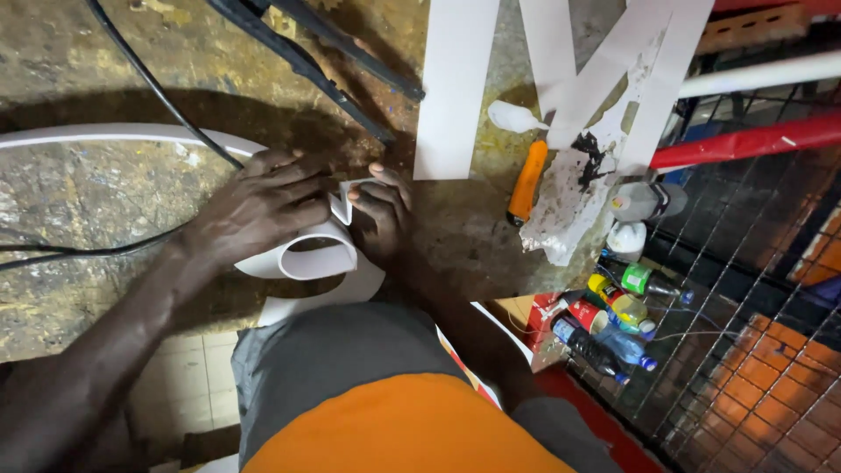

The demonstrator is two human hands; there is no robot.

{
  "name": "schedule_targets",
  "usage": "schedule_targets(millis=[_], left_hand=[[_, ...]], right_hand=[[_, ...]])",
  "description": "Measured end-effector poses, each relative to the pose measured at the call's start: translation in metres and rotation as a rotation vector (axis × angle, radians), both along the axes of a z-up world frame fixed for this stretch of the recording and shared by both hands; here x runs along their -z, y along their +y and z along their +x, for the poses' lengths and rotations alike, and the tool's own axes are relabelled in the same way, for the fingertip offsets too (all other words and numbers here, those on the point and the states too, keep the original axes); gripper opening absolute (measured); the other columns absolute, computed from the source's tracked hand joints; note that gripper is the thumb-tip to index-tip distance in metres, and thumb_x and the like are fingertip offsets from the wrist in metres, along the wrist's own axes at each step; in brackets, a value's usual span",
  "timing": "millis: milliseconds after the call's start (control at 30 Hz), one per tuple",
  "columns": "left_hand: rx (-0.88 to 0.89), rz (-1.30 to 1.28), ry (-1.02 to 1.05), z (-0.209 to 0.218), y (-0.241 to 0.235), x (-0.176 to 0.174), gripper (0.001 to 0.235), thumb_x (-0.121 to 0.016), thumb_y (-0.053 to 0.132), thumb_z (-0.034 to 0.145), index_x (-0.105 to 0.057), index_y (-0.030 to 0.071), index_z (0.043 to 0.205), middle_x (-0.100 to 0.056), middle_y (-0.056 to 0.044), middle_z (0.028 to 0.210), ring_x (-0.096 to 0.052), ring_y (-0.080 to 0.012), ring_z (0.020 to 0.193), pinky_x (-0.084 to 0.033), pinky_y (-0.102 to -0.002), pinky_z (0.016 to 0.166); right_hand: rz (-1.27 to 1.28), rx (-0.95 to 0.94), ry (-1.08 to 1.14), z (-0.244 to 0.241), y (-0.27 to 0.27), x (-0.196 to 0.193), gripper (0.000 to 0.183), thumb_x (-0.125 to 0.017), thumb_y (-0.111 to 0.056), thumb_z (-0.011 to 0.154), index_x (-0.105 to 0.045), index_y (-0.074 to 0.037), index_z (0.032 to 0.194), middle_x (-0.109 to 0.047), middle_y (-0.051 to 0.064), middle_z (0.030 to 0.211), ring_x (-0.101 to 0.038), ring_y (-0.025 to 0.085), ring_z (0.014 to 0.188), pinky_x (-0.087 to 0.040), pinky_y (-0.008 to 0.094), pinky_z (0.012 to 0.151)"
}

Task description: Gluing plastic side strips onto the edges of flat sign letters to create 3D channel letters.

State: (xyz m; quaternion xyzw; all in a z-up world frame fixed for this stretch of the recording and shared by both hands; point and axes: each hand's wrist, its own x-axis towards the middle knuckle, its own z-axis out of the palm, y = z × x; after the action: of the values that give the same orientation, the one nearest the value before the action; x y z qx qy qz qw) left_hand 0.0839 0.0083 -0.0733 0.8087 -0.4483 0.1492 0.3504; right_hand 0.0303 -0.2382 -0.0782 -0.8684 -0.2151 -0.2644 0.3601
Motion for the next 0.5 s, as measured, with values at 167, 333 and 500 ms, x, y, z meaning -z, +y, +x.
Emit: schedule_targets(millis=[167, 333, 500], left_hand=[[0.116, 0.03, 0.289, 0.011, 0.004, -0.042, 0.051, -0.091, 0.006, 0.071, -0.072, 0.015, 0.117, -0.079, -0.008, 0.112, -0.072, -0.0284, 0.119, -0.034, -0.055, 0.131], [0.134, 0.077, 0.316, 0.018, 0.007, -0.047, 0.052, -0.089, 0.002, 0.07, -0.07, 0.014, 0.116, -0.079, -0.007, 0.11, -0.072, -0.0289, 0.114, -0.034, -0.055, 0.13], [0.141, 0.063, 0.329, 0.022, 0.006, -0.065, 0.046, -0.085, -0.004, 0.073, -0.068, 0.016, 0.111, -0.075, -0.006, 0.1, -0.07, -0.0297, 0.105, -0.034, -0.054, 0.132]], right_hand=[[-0.015, -0.031, 0.048, 0.002, -0.002, 0.0, 0.014, -0.084, -0.012, 0.101, -0.08, -0.011, 0.115, -0.08, 0.004, 0.11, -0.077, 0.035, 0.126, -0.065, 0.047, 0.11], [0.084, -0.032, 0.009, 0.005, 0.003, 0.004, 0.024, -0.084, -0.029, 0.106, -0.08, -0.007, 0.114, -0.081, 0.008, 0.112, -0.076, 0.037, 0.129, -0.061, 0.048, 0.113], [0.055, -0.039, 0.003, 0.009, 0.005, -0.017, 0.025, -0.083, -0.031, 0.108, -0.08, -0.007, 0.116, -0.081, 0.007, 0.113, -0.075, 0.036, 0.131, -0.061, 0.045, 0.112]])
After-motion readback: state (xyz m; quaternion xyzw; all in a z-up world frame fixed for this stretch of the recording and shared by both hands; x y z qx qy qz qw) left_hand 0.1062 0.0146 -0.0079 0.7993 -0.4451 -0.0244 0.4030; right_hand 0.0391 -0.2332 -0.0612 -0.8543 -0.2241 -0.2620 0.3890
